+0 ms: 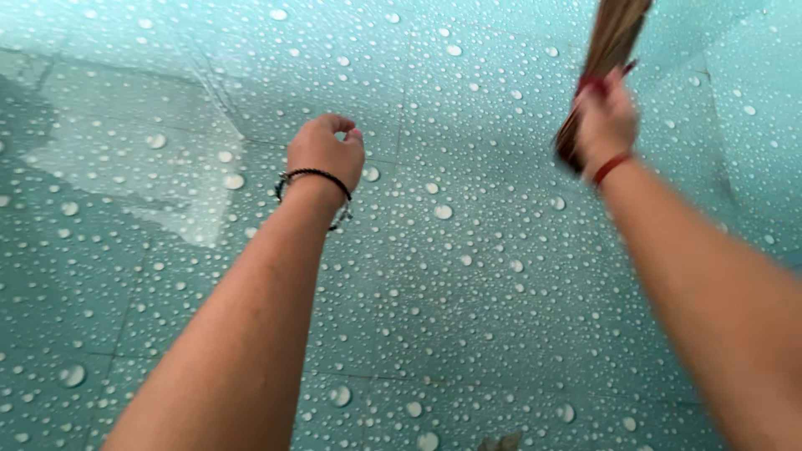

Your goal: The person cleans a wet bathroom floor using a broom and a squeegee, gathering water toward a drain, then picks up a cleaning cloth and a brush.

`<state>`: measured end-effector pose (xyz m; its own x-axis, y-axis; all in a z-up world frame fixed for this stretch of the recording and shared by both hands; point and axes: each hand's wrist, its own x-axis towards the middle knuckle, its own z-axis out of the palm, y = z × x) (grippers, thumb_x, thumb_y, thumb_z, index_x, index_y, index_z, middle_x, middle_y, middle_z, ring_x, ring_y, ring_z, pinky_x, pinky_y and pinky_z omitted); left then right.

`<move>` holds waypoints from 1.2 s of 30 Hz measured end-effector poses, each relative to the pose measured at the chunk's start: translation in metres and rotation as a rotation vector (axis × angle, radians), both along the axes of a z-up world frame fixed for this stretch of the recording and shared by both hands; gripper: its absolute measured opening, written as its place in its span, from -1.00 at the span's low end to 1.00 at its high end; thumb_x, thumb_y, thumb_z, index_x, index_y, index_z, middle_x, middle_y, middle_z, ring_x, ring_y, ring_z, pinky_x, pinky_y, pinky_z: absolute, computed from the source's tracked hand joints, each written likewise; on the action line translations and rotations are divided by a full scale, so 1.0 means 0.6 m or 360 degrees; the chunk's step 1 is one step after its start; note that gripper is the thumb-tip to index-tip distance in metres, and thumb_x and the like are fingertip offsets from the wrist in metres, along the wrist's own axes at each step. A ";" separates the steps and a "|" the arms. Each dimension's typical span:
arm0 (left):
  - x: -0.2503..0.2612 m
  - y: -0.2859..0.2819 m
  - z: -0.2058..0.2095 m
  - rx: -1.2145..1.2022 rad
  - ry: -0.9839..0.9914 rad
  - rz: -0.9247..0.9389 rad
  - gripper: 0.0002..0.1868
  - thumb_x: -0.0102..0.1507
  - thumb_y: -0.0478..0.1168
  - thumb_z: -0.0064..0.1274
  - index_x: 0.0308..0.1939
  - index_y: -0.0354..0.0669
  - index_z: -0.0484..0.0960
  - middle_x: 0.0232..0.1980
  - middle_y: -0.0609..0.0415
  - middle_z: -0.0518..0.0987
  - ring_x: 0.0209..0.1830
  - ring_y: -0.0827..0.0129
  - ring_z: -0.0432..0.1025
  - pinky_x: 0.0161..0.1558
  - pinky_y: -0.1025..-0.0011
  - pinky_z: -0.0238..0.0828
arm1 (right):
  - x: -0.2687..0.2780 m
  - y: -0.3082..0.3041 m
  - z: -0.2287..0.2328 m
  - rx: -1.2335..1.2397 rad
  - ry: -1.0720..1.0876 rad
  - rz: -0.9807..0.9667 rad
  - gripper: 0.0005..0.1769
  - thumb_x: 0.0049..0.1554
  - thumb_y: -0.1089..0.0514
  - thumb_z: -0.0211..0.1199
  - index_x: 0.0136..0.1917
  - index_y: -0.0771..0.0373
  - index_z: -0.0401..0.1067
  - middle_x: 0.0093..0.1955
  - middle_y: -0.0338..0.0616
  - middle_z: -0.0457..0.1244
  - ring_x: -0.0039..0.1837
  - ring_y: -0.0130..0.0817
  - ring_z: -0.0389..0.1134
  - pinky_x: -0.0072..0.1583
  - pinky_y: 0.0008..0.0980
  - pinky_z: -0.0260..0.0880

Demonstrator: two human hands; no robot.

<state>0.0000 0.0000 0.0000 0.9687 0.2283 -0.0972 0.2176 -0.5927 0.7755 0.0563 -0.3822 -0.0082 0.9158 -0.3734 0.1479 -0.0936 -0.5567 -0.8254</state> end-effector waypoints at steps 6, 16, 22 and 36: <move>-0.018 0.068 -0.002 0.0061 -0.0117 0.0004 -0.77 0.13 -0.08 0.02 -0.22 -0.07 0.64 -0.11 -0.10 0.56 -0.06 0.04 0.42 0.00 0.21 0.30 | -0.068 0.153 -0.008 0.0182 0.0459 -0.0121 -0.41 0.03 0.17 0.15 0.33 0.22 0.18 0.21 -0.17 0.24 0.14 -0.44 0.29 0.14 -0.45 0.29; -0.146 0.250 -0.033 0.0187 -0.0049 0.0373 -0.80 0.15 -0.08 0.02 -0.26 -0.03 0.66 -0.17 -0.08 0.58 -0.11 0.03 0.44 -0.04 0.18 0.32 | -0.265 0.534 -0.022 -0.0153 0.0329 0.1022 -0.46 0.09 0.05 0.05 0.36 -0.05 0.19 0.32 -0.18 0.17 0.25 -0.20 0.27 0.22 -0.39 0.25; -0.193 0.308 -0.058 0.0213 0.0136 0.0491 -0.75 0.14 -0.03 0.02 -0.25 -0.07 0.65 -0.18 -0.10 0.58 -0.13 0.05 0.46 -0.04 0.20 0.33 | -0.294 0.583 -0.002 -0.0589 0.0809 0.1383 -0.47 0.06 0.04 0.07 0.32 -0.25 0.21 0.22 -0.19 0.24 0.14 -0.11 0.31 0.16 -0.28 0.28; -0.066 0.126 -0.052 0.0091 0.0004 0.0196 -0.75 0.15 -0.03 0.00 -0.19 0.00 0.64 -0.11 -0.10 0.56 -0.04 0.04 0.41 0.01 0.20 0.28 | -0.164 -0.058 -0.110 -0.0706 0.0394 0.0379 -0.53 0.11 0.06 0.13 0.30 0.12 0.31 0.26 0.04 0.21 0.27 -0.17 0.23 0.22 -0.32 0.18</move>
<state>-0.0396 0.0757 -0.0310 0.9327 0.3509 -0.0833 0.2936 -0.6045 0.7405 -0.0424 -0.4169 -0.0743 0.9946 -0.1031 0.0134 -0.0843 -0.8751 -0.4765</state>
